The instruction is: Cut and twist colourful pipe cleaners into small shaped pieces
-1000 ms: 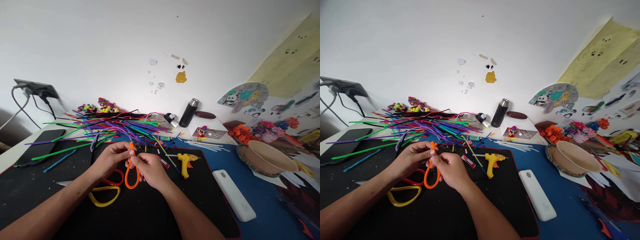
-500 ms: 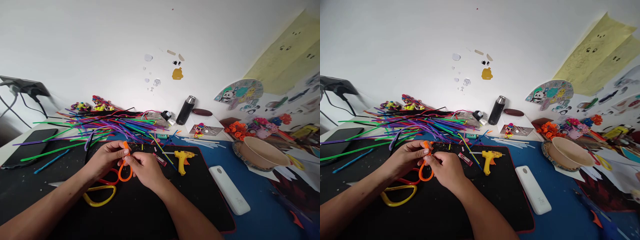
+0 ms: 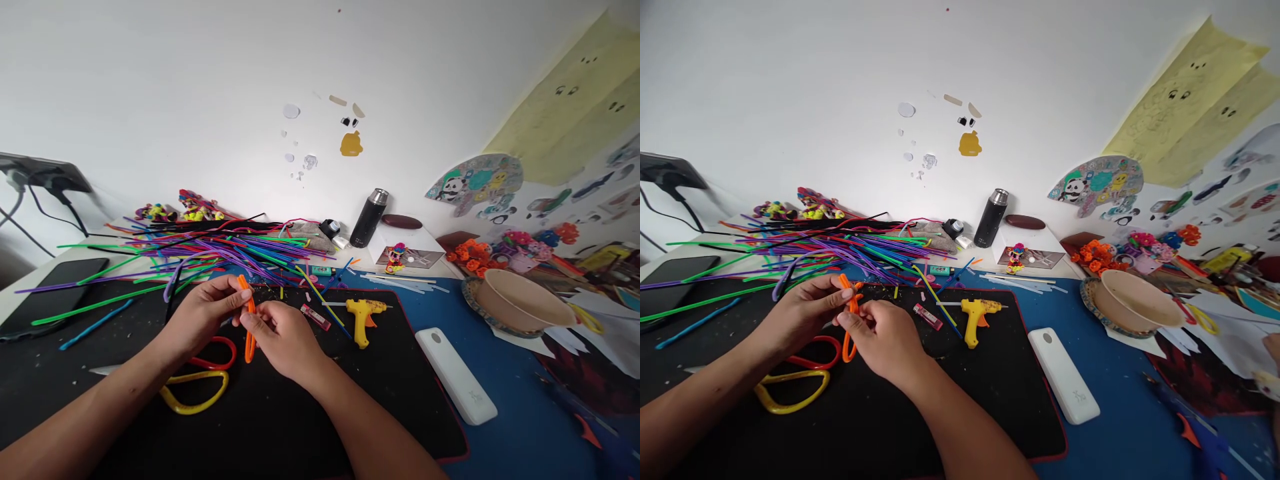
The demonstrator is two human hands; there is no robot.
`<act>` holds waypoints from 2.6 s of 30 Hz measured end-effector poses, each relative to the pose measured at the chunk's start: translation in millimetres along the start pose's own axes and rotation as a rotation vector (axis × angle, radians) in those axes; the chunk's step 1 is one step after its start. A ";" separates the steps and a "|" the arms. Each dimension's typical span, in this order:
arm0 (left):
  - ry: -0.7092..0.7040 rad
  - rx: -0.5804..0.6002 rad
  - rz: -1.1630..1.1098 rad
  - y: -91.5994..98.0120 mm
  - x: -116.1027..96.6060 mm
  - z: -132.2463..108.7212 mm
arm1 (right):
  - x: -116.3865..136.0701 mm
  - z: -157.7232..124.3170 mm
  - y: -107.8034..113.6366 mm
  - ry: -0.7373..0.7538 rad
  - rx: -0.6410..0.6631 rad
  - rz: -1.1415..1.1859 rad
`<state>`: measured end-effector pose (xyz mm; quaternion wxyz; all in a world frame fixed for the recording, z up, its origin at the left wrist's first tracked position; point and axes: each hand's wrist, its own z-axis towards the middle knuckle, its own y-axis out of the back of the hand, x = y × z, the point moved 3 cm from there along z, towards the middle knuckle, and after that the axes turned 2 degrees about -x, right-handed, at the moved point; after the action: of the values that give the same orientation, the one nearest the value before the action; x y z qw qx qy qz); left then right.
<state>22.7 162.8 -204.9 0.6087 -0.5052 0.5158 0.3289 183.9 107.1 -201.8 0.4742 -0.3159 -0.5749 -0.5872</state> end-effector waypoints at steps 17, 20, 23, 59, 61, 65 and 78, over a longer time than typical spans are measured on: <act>-0.065 -0.043 0.064 5.0 -5.1 -0.8 | 9.3 -3.2 0.3 0.084 -0.020 -0.300; -0.067 -0.076 0.044 3.8 -9.0 -0.8 | 7.5 -5.2 -1.7 0.068 0.008 -0.300; -0.080 -0.138 -0.016 5.7 -14.7 0.3 | 5.6 -5.8 -3.8 0.032 0.034 -0.290; -0.186 -0.320 -0.155 17.3 -25.0 6.4 | -0.9 -0.1 2.9 -0.090 -0.005 -0.192; -0.196 -0.312 -0.156 18.0 -24.8 6.5 | -1.3 -0.3 2.8 -0.106 0.006 -0.160; -0.213 -0.293 -0.153 17.2 -26.2 5.4 | -0.4 -1.1 2.6 -0.111 0.028 -0.120; -0.195 -0.256 -0.175 15.3 -25.1 4.6 | -7.1 -1.2 -0.7 -0.148 0.045 0.075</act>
<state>3.6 174.4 -185.2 0.6129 -0.5873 0.3624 0.3848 186.0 107.2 -208.7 0.4589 -0.3690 -0.6094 -0.5308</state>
